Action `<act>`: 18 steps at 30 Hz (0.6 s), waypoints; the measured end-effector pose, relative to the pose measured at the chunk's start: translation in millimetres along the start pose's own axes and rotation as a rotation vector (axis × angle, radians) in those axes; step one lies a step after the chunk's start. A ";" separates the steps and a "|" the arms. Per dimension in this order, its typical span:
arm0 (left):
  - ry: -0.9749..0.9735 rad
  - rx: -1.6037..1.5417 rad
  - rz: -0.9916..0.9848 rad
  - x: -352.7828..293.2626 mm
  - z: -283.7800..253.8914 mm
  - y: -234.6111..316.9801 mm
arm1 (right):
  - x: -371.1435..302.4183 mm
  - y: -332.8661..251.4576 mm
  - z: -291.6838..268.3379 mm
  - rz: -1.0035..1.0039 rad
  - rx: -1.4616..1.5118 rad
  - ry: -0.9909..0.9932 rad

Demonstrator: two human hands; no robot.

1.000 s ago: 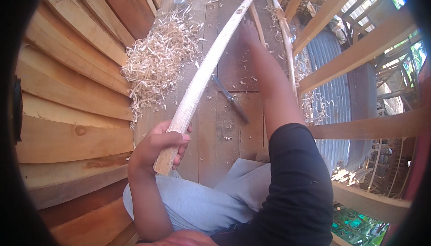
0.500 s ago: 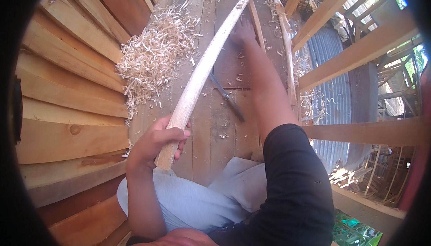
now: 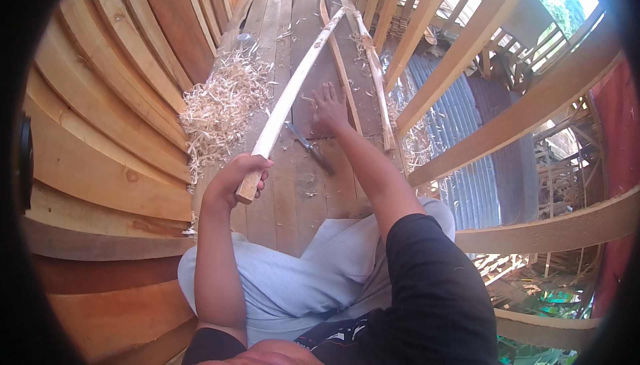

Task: The person sits on a wooden floor and uses a knife to shave thin strips from a long piece of wood. They repeatedly scrape the wood surface, creating a pile of wood shavings, and occasionally wipe the surface with their hand.

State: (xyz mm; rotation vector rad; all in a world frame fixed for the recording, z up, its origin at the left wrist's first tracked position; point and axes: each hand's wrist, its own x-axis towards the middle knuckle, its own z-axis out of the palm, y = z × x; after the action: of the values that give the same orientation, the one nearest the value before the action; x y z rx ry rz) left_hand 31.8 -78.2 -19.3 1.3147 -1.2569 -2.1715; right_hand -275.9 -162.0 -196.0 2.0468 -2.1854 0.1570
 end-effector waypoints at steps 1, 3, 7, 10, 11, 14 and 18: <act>0.000 0.014 0.006 0.1 0.3 0.0 | -2.7 5.8 -3.2 0.175 -0.012 -0.035; 0.006 0.037 0.015 1.2 0.5 -1.0 | -6.5 15.3 -9.0 0.519 -0.031 -0.101; -0.005 0.053 0.037 0.5 8.0 6.1 | -18.2 69.0 1.7 0.485 0.243 -0.208; -0.019 0.054 0.030 -1.1 1.6 3.8 | -22.4 61.7 -5.9 0.476 0.325 -0.106; -0.027 0.056 0.029 0.2 -1.5 2.3 | -19.3 60.9 -11.0 0.489 0.330 -0.099; -0.015 0.066 0.022 0.1 -2.8 -1.4 | -10.9 75.8 -23.7 0.514 0.271 -0.092; 0.026 0.096 0.022 1.9 4.2 1.3 | -25.7 120.0 -19.6 0.505 0.077 0.013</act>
State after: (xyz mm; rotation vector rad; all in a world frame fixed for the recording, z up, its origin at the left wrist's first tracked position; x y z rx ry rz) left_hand 27.1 -77.9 -18.5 1.3543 -1.3740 -2.0963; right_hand -393.4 -125.3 -178.6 1.4747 -2.6770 0.3093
